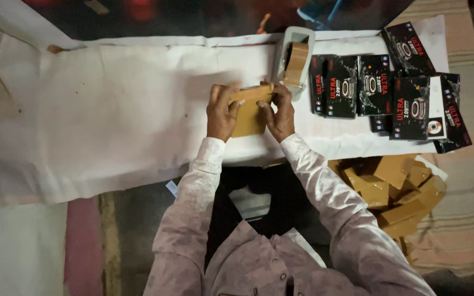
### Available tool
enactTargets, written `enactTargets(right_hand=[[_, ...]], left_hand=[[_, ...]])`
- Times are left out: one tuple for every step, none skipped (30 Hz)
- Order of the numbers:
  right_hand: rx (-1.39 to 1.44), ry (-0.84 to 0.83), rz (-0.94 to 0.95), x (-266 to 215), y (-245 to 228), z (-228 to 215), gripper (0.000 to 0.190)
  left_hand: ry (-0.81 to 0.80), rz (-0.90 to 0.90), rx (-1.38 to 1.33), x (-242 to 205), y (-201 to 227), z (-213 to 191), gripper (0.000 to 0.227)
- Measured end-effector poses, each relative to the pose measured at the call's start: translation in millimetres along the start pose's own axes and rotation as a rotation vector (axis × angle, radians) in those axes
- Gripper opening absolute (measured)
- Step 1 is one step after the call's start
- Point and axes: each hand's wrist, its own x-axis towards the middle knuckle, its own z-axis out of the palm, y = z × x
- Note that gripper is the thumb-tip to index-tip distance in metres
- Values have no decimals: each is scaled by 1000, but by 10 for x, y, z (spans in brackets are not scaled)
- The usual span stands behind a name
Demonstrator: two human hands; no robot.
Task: The person places small black product boxes into larger brown cardboard boxes, folds the flaps, and seals them with packing tape. The person repeats this process for several units, stacking the finished packages on the table.
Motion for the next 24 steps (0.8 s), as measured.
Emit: enactTargets(right_hand=[[-5,1,-17,37,13,19,45],[-9,2,-29,47,19,38,45],[-13,3,-42,48,20,45,45],[-18,3,-25,55,17,31,45],[-22,3,-7,56,9,5,45],[-27,-1,16,19,-16,-21,45],[5,-8,10,6,-36,-29,45],[38,-17,-1,25,-56,-37,45],[71,-26,-12,45,-80,-43,45],[150,-16,43,81,-98,-39,47],[228,-6,98,117,-116,-33,50],[300,10,164,112,-151,-38,53],[131,-17,163,102,-186,-50,43],[-37,-42,156,110,-209,-63,35],[-205,-67,148,113,-235,-82,27],[-236,-47,40,177,-248,-89,26],[-267,-27,-68,239,-255,-92,24],[-295,-18,-157,185,-285,-94,23],[-286,-15,-134,122,-306,-94,22],[-281,-4,-131,141,-291,-104,21],[-276,7,-127,171,-264,-111,20],[-235,22,-84,182,-240,-129,18],[-194,38,-42,202,-199,-135,16],[-149,48,14,143,-157,-126,14]], left_hand=[[-48,40,110,37,-9,-26,46],[-98,75,220,46,-14,-54,48],[-93,80,229,49,-16,-72,47],[-93,88,233,65,-15,-67,47],[-93,96,237,73,-8,-53,47],[-117,110,221,44,7,-52,49],[-141,124,205,31,19,-70,52],[-161,142,190,42,34,-85,55],[-174,154,222,43,55,-104,56],[-181,164,258,43,72,-139,56],[-189,173,295,40,89,-169,57],[-192,177,262,6,114,-191,56],[-196,180,230,-29,139,-198,56],[-199,189,199,-47,161,-186,57],[-186,160,140,-59,181,-164,53],[-167,142,81,-13,185,-130,50],[-149,124,23,27,179,-101,47],[-141,88,33,-6,166,-71,45],[-132,52,44,-46,136,-31,44],[-120,36,51,-19,73,25,42],[-124,17,43,-5,-7,73,38],[-138,-7,29,-14,-100,129,35],[-152,-30,14,-13,-226,189,31],[-153,-28,46,-84,-376,241,29]])
